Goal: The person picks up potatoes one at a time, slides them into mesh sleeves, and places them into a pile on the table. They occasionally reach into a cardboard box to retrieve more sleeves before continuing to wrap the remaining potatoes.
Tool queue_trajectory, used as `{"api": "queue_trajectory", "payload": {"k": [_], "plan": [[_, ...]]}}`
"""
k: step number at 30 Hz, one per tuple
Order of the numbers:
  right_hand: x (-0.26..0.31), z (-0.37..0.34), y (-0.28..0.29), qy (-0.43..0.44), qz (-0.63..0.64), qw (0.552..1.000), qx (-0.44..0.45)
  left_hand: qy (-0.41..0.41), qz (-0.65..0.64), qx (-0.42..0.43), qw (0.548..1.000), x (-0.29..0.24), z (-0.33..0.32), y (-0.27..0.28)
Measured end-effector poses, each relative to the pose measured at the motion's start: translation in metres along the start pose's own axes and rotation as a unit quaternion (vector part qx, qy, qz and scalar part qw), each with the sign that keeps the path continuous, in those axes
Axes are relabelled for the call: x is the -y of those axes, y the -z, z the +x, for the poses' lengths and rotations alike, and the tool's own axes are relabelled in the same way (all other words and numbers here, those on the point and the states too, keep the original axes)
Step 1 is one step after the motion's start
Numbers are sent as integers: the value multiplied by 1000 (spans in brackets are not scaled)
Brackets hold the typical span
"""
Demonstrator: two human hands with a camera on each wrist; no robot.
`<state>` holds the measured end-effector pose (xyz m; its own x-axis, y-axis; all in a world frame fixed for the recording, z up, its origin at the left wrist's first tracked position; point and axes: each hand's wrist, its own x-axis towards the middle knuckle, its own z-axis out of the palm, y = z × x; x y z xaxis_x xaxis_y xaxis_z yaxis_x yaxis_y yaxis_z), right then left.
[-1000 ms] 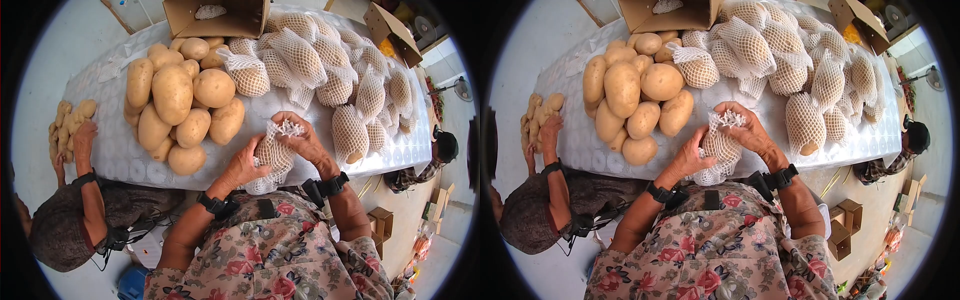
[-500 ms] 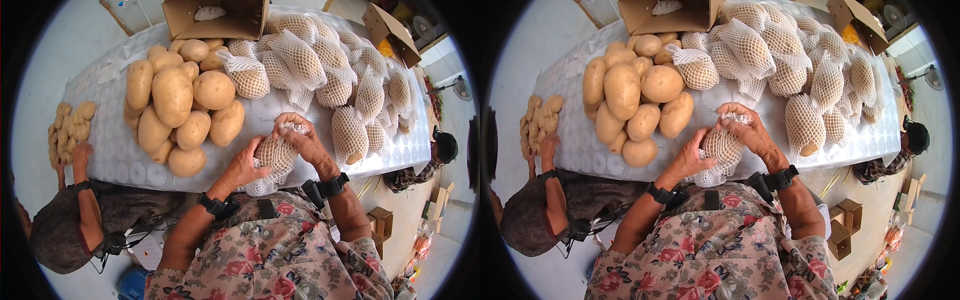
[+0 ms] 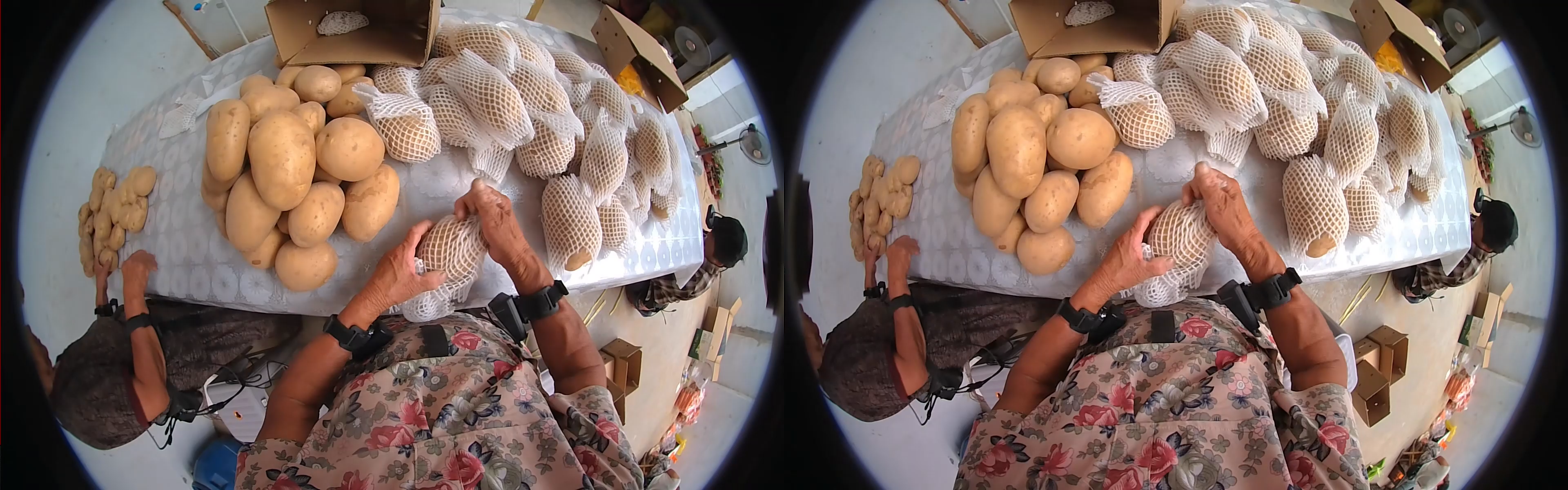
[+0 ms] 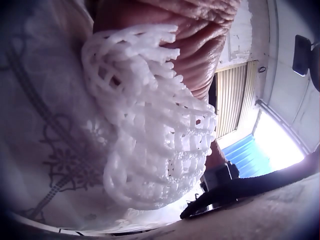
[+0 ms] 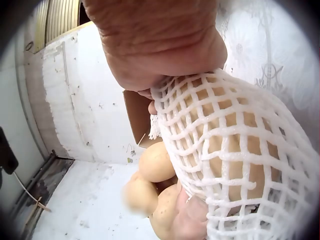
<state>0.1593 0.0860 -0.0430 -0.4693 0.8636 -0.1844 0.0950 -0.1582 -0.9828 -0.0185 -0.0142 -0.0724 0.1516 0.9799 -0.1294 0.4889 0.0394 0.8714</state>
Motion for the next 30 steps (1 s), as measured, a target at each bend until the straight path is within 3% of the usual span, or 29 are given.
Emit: {"api": "queue_trajectory", "payload": {"k": [2,5,11,23,26,30], "plan": [[4,-4,-6,37,-55,998,21,0,-2,3,1000,0,-1,0],[3,-10,-2,26,-44,999,-14,-4,-19,2,1000,-2,0,1],[4,-14,19,-45,-42,996,62,-1,-44,0,999,-5,0,0],[-5,-23,13,-40,94,994,34,-22,-56,-15,998,3,-1,-3],[12,-27,15,-77,-39,992,87,-38,-69,-17,997,7,-2,-3],[10,-32,15,-72,-3,985,154,-35,-95,10,995,2,-1,7]]}}
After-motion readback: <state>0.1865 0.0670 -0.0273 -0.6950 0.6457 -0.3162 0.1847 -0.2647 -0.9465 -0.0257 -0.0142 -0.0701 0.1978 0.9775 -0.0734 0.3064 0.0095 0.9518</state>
